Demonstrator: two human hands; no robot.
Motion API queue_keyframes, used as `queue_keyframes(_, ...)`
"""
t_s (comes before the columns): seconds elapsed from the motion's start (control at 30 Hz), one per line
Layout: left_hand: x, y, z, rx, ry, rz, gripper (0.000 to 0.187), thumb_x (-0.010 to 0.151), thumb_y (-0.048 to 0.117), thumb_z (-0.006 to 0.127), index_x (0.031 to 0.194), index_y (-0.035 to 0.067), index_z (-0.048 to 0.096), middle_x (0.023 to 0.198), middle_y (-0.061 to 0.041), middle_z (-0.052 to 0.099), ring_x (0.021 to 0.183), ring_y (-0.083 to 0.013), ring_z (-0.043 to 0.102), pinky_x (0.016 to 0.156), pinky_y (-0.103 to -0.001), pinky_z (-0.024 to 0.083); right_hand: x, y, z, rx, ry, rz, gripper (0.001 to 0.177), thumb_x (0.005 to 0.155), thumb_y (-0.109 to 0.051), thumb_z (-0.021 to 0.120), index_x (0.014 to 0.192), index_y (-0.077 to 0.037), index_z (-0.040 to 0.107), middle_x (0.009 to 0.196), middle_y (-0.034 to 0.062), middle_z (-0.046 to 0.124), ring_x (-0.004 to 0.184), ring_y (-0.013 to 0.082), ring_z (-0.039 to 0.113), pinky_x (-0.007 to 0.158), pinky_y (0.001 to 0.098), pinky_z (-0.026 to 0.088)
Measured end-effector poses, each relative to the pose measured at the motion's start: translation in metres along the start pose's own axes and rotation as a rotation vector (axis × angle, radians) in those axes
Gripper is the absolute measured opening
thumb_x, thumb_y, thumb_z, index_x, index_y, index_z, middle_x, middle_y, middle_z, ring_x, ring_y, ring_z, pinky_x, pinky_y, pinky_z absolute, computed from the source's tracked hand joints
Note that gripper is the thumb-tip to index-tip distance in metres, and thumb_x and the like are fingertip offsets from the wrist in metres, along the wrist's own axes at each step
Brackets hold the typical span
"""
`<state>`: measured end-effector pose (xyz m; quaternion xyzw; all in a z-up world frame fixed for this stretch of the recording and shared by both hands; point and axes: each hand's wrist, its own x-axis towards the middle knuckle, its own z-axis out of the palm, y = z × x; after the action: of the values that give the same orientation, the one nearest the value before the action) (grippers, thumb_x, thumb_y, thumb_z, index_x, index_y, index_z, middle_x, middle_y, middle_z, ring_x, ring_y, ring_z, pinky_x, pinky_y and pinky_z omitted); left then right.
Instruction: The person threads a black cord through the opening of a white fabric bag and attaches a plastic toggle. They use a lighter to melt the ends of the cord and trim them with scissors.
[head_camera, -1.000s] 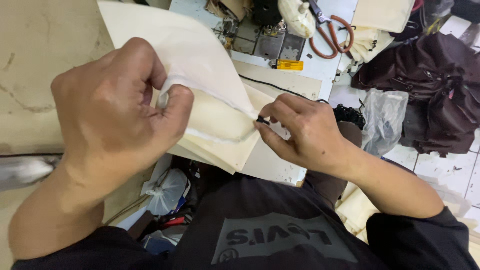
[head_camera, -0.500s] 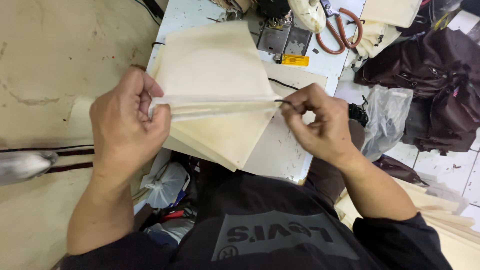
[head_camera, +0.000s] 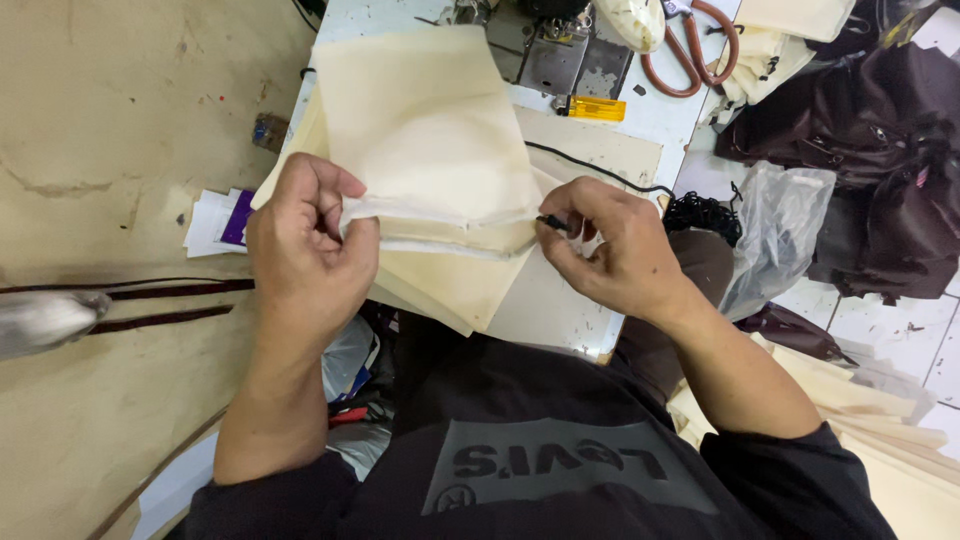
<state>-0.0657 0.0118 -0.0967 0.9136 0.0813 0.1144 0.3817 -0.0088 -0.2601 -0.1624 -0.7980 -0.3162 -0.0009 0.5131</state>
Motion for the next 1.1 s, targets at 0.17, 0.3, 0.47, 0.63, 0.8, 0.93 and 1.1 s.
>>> queue_keyframes(0.17,-0.001,0.0,0.002,-0.004,0.048,0.058,0.024,0.083,0.0,0.057,0.106,0.007,0.058,0.067,0.001,0.038,0.058,-0.0122,0.037,0.057,-0.027,0.037,-0.003,0.019,0.004,-0.179,0.017,-0.149,0.004,0.098,-0.001,0.067,0.1,0.001,0.063,0.088,0.011,0.066,0.067,0.0219,0.061,0.056,0.0329,0.049)
queue_keyframes(0.3,-0.003,-0.011,0.0,0.1,-0.007,0.019,0.035,0.073,0.004,0.061,0.108,0.01,0.058,0.068,0.003,0.045,0.058,-0.0136,0.044,0.06,-0.031,0.042,-0.011,0.024,0.004,-0.033,0.261,0.157,0.011,0.103,0.001,0.063,0.099,-0.006,0.054,0.082,0.0038,0.063,0.069,0.0127,0.054,0.064,0.0275,0.045)
queue_keyframes(0.47,-0.005,-0.033,0.005,0.11,0.017,0.158,0.036,0.072,-0.006,0.066,0.107,0.005,0.063,0.067,-0.012,0.053,0.055,-0.0337,0.061,0.052,-0.04,0.05,-0.017,0.048,0.016,0.322,0.377,0.174,0.002,0.102,0.002,0.061,0.102,0.003,0.059,0.08,0.014,0.069,0.069,0.0181,0.065,0.063,0.0295,0.053)
queue_keyframes(0.63,-0.003,-0.021,0.003,0.191,-0.131,0.252,0.042,0.072,-0.011,0.066,0.112,0.001,0.066,0.081,-0.014,0.055,0.067,-0.0355,0.064,0.062,-0.045,0.053,-0.019,0.047,0.018,0.457,0.36,0.188,0.005,0.101,0.005,0.063,0.104,0.006,0.06,0.081,0.0146,0.07,0.069,0.0155,0.066,0.061,0.0267,0.054)
queue_keyframes(0.8,0.003,-0.047,-0.017,0.038,-0.071,0.222,0.039,0.074,-0.008,0.072,0.112,0.002,0.069,0.088,-0.013,0.052,0.071,-0.0289,0.06,0.064,-0.037,0.052,-0.018,0.03,0.001,0.291,0.267,0.123,0.012,0.093,0.011,0.072,0.103,0.007,0.067,0.073,0.0144,0.069,0.06,0.0167,0.064,0.059,0.0273,0.052)
queue_keyframes(0.93,0.003,-0.026,-0.011,0.002,-0.091,0.264,0.034,0.075,-0.008,0.069,0.107,0.002,0.071,0.085,-0.011,0.053,0.063,-0.0273,0.062,0.058,-0.034,0.053,-0.015,0.032,0.001,0.305,0.16,0.127,0.019,0.091,0.008,0.075,0.107,0.004,0.066,0.068,0.0087,0.064,0.062,0.0135,0.059,0.063,0.0252,0.05)
queue_keyframes(1.1,0.005,-0.019,-0.009,-0.118,-0.126,0.212,0.032,0.076,-0.011,0.067,0.107,-0.003,0.07,0.082,-0.012,0.05,0.055,-0.0203,0.058,0.053,-0.03,0.052,-0.007,0.012,-0.018,0.17,-0.001,0.032,0.05,0.08,0.006,0.079,0.124,0.006,0.055,0.108,0.0239,0.066,0.09,0.0363,0.065,0.07,0.0446,0.057)
